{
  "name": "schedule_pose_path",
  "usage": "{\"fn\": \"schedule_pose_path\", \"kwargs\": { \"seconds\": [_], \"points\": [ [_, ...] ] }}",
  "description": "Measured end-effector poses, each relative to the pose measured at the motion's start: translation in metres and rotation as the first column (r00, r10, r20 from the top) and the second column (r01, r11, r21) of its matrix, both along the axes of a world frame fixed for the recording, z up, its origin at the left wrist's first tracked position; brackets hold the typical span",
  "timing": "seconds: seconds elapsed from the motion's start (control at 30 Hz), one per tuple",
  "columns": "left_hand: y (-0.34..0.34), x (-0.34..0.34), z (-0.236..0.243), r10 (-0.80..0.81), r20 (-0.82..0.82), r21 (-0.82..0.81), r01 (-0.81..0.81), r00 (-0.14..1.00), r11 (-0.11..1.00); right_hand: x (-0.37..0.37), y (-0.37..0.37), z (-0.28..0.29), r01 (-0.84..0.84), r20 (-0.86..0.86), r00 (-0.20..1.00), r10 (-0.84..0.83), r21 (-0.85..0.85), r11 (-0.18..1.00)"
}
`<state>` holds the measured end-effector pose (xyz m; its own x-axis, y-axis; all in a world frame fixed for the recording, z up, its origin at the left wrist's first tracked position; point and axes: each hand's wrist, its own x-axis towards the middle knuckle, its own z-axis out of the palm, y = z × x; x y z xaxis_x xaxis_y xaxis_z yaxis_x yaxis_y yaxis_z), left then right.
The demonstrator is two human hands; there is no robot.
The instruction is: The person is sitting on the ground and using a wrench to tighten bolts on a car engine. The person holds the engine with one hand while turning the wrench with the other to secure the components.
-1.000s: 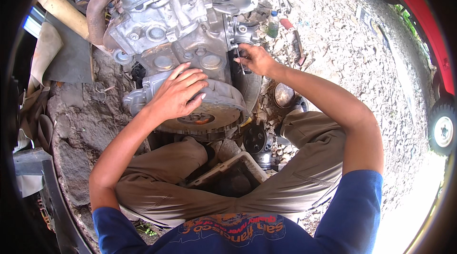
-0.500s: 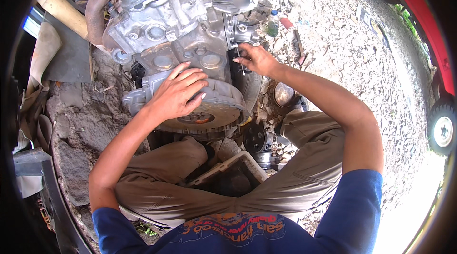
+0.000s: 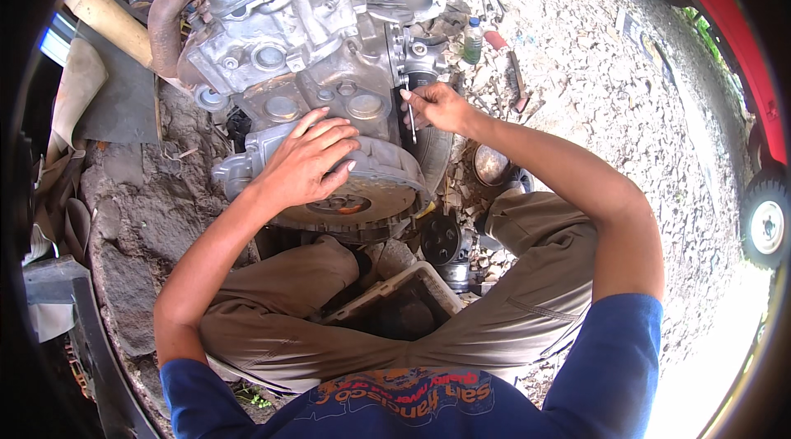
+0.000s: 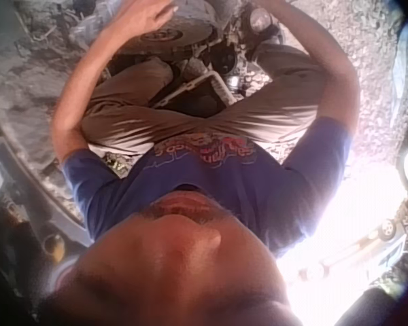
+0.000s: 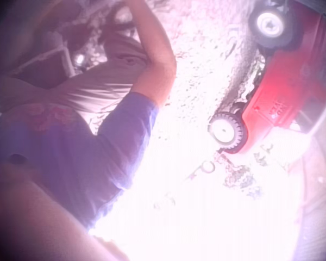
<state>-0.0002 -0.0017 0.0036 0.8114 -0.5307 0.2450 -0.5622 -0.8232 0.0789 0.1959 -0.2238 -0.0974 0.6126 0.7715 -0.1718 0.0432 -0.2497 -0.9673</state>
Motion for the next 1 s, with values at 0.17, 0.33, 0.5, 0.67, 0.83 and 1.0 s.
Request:
{"fn": "schedule_pose_path", "kwargs": {
  "seconds": [0.17,0.33,0.5,0.67,0.83,1.0],
  "points": [
    [0.000,0.001,-0.001,-0.002,0.000,0.005,0.002,1.000,1.000,0.007,-0.001,0.006,0.028,-0.111,0.993,-0.042,-0.133,0.991],
    [0.001,0.000,-0.002,0.002,-0.005,-0.006,-0.002,1.000,1.000,-0.003,-0.001,0.035,0.003,-0.234,0.971,-0.047,-0.185,0.983],
    [-0.001,0.001,0.000,-0.002,-0.008,-0.003,0.002,1.000,1.000,-0.002,-0.004,0.049,-0.068,-0.274,0.962,0.011,-0.197,0.978],
    [0.001,0.000,-0.001,0.001,-0.002,-0.006,-0.001,1.000,1.000,-0.011,-0.008,0.046,-0.016,-0.293,0.956,-0.014,-0.101,0.995],
    [0.000,0.001,-0.001,0.000,0.000,0.002,0.000,1.000,1.000,-0.002,-0.011,0.014,0.078,-0.158,0.983,-0.097,-0.118,0.990],
    [-0.001,0.000,0.000,-0.007,0.007,-0.012,0.007,1.000,1.000,0.008,-0.008,-0.002,0.086,-0.025,0.996,-0.088,-0.063,0.994]
  ]
}}
